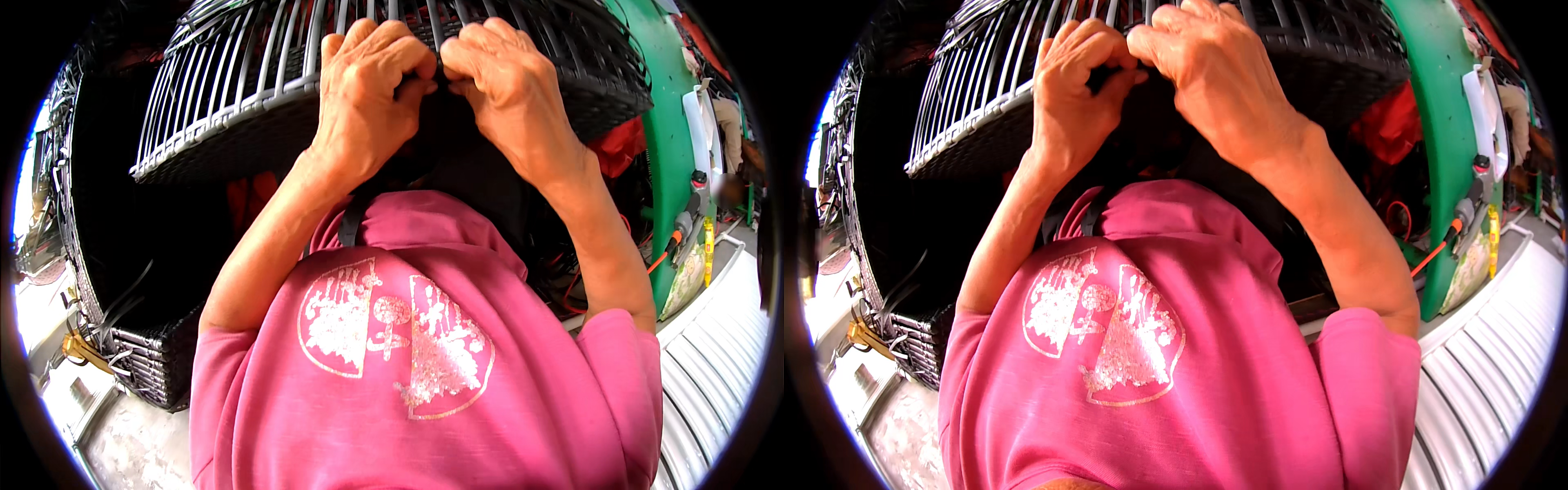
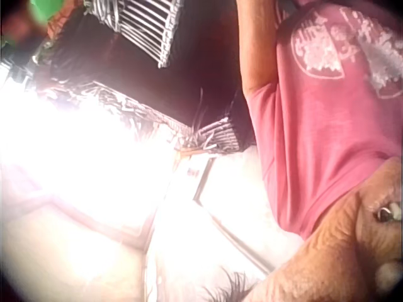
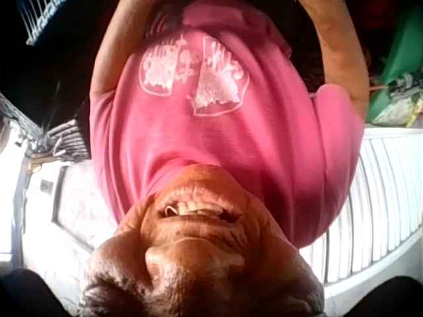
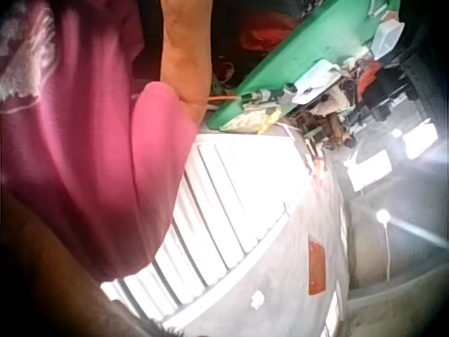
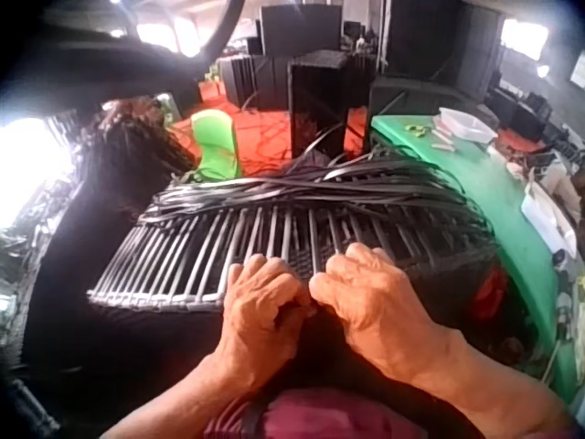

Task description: The person assembles components of black wicker furniture by inserting and securing plastic strips into the woven structure.

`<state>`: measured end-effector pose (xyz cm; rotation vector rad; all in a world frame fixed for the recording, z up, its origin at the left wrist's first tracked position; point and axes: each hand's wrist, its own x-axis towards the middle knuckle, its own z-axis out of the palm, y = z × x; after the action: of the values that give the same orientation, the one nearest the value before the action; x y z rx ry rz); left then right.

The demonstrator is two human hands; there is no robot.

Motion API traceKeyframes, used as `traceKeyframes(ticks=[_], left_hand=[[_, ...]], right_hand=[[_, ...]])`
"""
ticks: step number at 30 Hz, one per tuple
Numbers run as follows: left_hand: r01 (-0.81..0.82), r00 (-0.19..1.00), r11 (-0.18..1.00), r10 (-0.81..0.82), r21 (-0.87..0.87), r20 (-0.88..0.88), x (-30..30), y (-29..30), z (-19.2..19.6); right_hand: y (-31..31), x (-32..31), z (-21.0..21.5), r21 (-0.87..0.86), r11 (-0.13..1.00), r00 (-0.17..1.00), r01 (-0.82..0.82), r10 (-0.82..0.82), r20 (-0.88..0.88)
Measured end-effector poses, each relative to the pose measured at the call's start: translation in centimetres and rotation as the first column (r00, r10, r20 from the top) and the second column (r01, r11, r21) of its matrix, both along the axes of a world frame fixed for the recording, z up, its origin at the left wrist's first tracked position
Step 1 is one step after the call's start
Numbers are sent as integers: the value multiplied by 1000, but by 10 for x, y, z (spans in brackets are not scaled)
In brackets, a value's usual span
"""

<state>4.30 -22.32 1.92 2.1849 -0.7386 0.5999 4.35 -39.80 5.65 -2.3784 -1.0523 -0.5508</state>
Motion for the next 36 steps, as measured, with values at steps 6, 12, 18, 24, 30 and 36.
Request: traceKeyframes(ticks=[6,12,18,24,30,36], left_hand=[[-94,994,995,92,34,63,1,1,4],[-223,974,972,226,67,-33,-7,4,14],[-178,983,974,168,141,78,1,0,6],[-152,987,934,163,324,-6,9,7,15],[75,990,974,-46,216,-134,29,10,20],[21,982,965,29,262,-186,23,13,20]], right_hand=[[-21,1,-13,281,959,999,44,-47,3],[-117,-26,-14,361,766,755,532,-622,208],[-159,-47,-46,447,526,674,724,-678,-294],[-118,-41,-67,354,715,672,603,-694,259],[-12,-33,-55,199,871,846,449,-486,219],[-36,-55,-161,-258,915,949,310,-280,144]])
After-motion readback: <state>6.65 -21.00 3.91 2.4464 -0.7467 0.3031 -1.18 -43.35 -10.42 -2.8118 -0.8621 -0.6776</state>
